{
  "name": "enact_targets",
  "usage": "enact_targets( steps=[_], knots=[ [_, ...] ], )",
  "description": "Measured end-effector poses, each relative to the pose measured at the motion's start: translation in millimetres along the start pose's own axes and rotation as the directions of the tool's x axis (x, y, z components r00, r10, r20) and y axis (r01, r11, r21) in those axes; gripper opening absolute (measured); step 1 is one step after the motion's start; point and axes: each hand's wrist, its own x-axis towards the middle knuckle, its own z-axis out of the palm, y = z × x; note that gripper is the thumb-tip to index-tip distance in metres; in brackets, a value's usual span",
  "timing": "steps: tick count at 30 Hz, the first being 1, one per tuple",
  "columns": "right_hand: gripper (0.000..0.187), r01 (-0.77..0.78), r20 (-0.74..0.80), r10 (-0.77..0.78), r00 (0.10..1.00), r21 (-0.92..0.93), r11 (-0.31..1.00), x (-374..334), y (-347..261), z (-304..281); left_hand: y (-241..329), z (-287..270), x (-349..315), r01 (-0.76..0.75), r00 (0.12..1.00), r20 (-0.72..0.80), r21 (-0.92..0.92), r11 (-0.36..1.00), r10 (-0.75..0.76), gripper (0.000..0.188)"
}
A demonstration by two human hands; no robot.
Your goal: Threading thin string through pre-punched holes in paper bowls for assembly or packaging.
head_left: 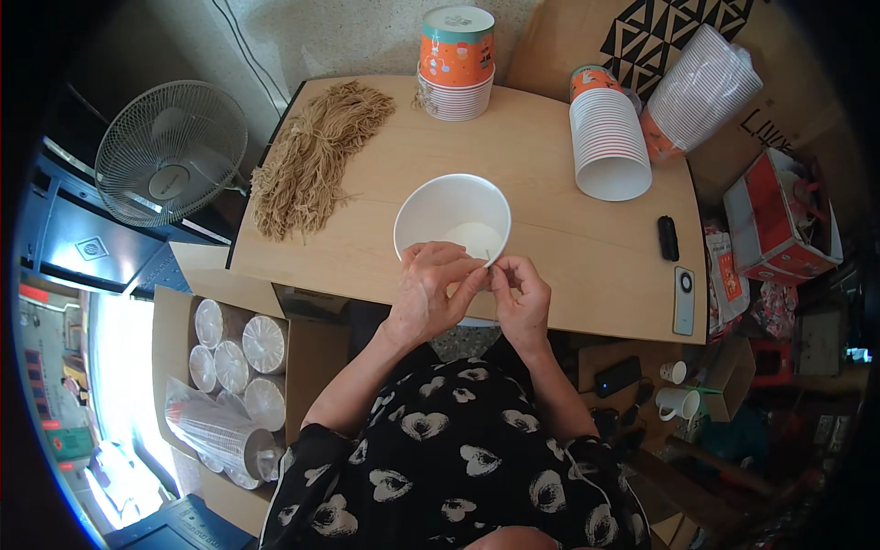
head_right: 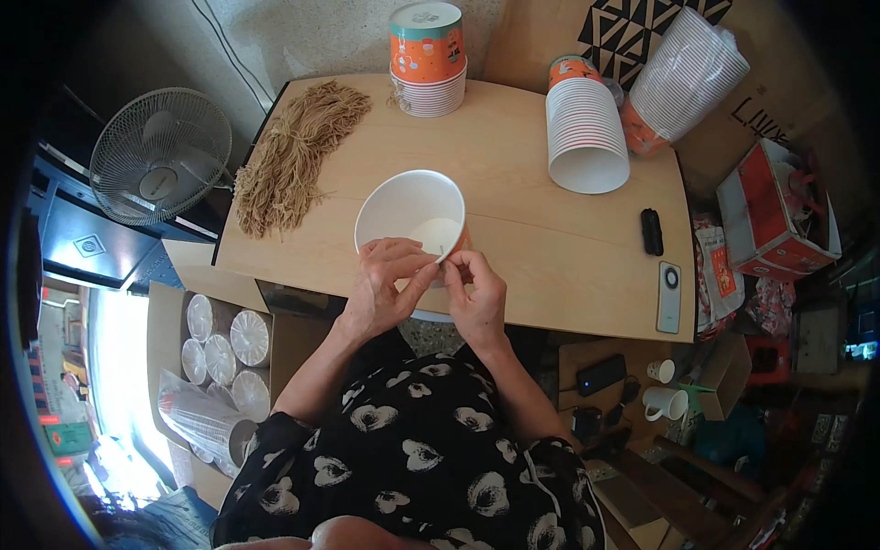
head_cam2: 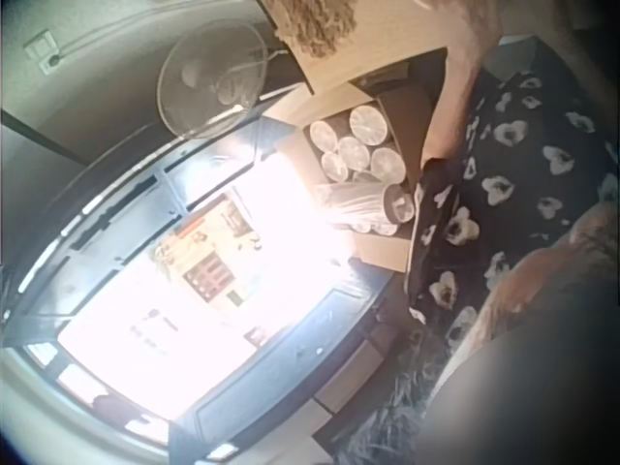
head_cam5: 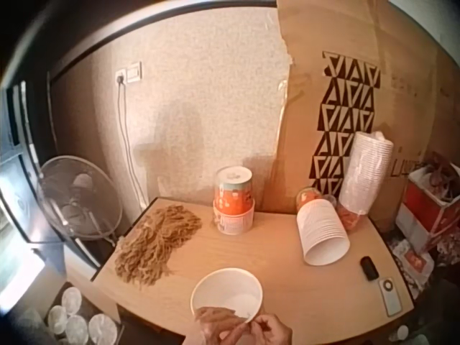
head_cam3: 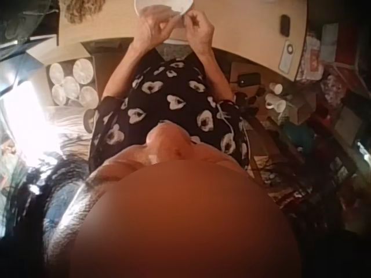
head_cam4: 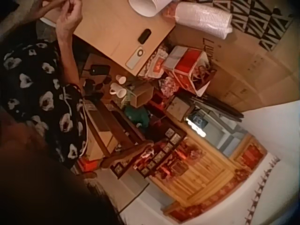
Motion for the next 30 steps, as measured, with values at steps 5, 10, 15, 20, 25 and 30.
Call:
enact_targets(
  steps=[5,10,15,20,25,30],
  knots=[
    [0.006,-0.149,0.048,0.143,0.989,0.139,0.979,-4.1,7.7,-5.7,6.0,3.8,-1.0,0.126,0.985,0.130,-0.063,0.990,-0.117,0.017],
    [0.007,-0.206,0.081,0.194,0.978,0.184,0.961,-1.9,13.1,-13.3,9.1,10.1,4.9,0.145,0.976,0.180,-0.109,0.984,-0.124,0.022],
    [0.008,-0.232,0.100,0.216,0.971,0.203,0.951,-0.7,15.6,-16.8,9.9,10.7,10.2,0.173,0.975,0.168,-0.168,0.970,-0.144,0.023],
    [0.020,-0.214,0.061,0.206,0.977,0.200,0.956,0.2,13.6,-21.8,8.0,16.3,13.3,0.164,0.979,0.147,-0.152,0.975,-0.142,0.021],
    [0.029,-0.056,0.016,0.056,0.998,-0.005,0.998,6.5,2.9,-26.7,8.4,19.5,14.0,0.144,0.987,0.093,-0.128,0.981,-0.133,0.018],
    [0.022,0.051,0.031,-0.046,0.998,-0.185,0.981,18.2,-5.7,-28.1,7.1,22.8,14.0,0.131,0.989,0.082,-0.135,0.982,-0.121,0.017]
  ],
)
